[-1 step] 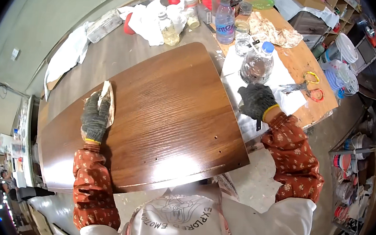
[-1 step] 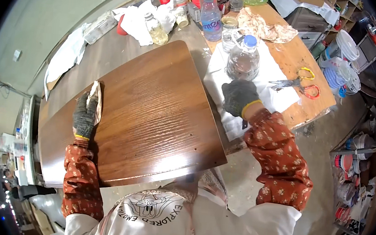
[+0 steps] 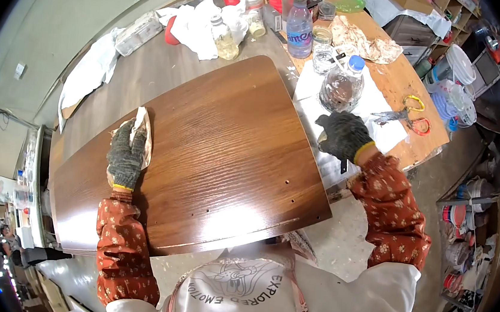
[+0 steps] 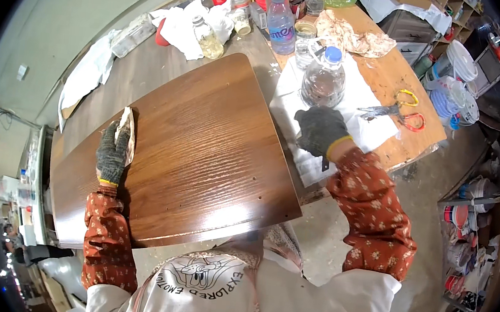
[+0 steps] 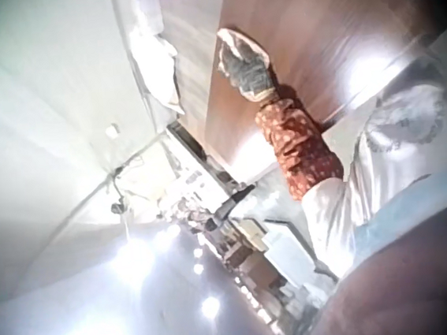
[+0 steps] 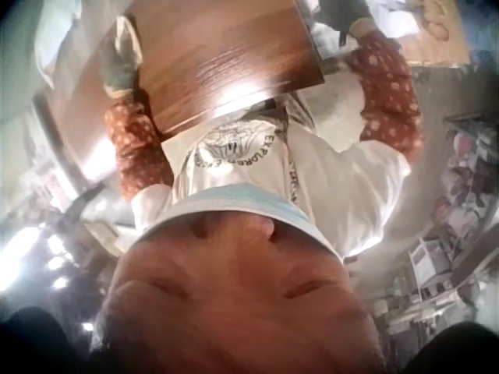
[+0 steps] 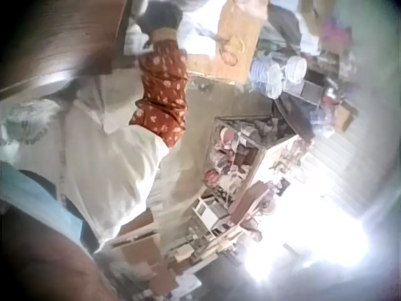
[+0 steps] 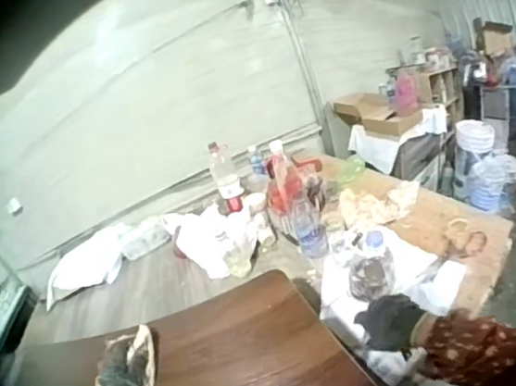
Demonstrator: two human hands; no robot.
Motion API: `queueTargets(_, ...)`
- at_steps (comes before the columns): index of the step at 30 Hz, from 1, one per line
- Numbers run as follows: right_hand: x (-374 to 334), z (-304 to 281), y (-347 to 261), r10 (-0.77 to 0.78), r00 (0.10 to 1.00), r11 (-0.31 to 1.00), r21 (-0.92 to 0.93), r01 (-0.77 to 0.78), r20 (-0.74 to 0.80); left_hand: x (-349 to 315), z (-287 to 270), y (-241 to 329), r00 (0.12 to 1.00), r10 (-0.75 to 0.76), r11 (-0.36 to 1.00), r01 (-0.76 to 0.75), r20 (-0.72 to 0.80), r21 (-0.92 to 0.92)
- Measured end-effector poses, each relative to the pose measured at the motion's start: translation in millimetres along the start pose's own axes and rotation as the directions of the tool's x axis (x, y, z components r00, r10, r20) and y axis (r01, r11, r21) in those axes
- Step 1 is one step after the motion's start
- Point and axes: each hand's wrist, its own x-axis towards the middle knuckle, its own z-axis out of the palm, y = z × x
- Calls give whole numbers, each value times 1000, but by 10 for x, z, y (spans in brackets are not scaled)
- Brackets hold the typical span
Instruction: The person wipes and polishes wooden panels using a cloth and a small block, handling several pieces individually and moving them between stacks on a workbench.
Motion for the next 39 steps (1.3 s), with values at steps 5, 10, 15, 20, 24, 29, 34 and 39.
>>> queueTargets(5,306,-257,162,-132,654,783,326,530,-745,69,-218,374,995,-90,995,88,-38,-43)
queueTargets(10,1239,-297,45,-46,812,423,725,544,-582,46,-180,371,991,-128,987,124,-37,-100)
queueTargets(15,1613,-286,135,-236,483,704,194,683,-843,94,-143,355,995,-96,987,91,-33,-134)
queueTargets(20,1340,-450,-37,-44,870,265,834,483,-490,63,-235,359,990,-137,985,133,-28,-113)
queueTargets(24,1484,-536,127,-90,815,629,602,492,-572,58,-245,430,985,-171,980,170,-5,-103)
queueTargets(29,1593,-547,39,-371,755,793,239,561,-540,73,-184,457,979,-201,963,205,41,-173)
queueTargets(34,1388,-372,-343,-146,703,779,358,515,-696,-2,-139,236,998,-62,993,62,-2,-96)
queueTargets(39,145,96,-126,-196,657,708,359,609,-728,59,-95,260,996,-80,995,83,49,-56)
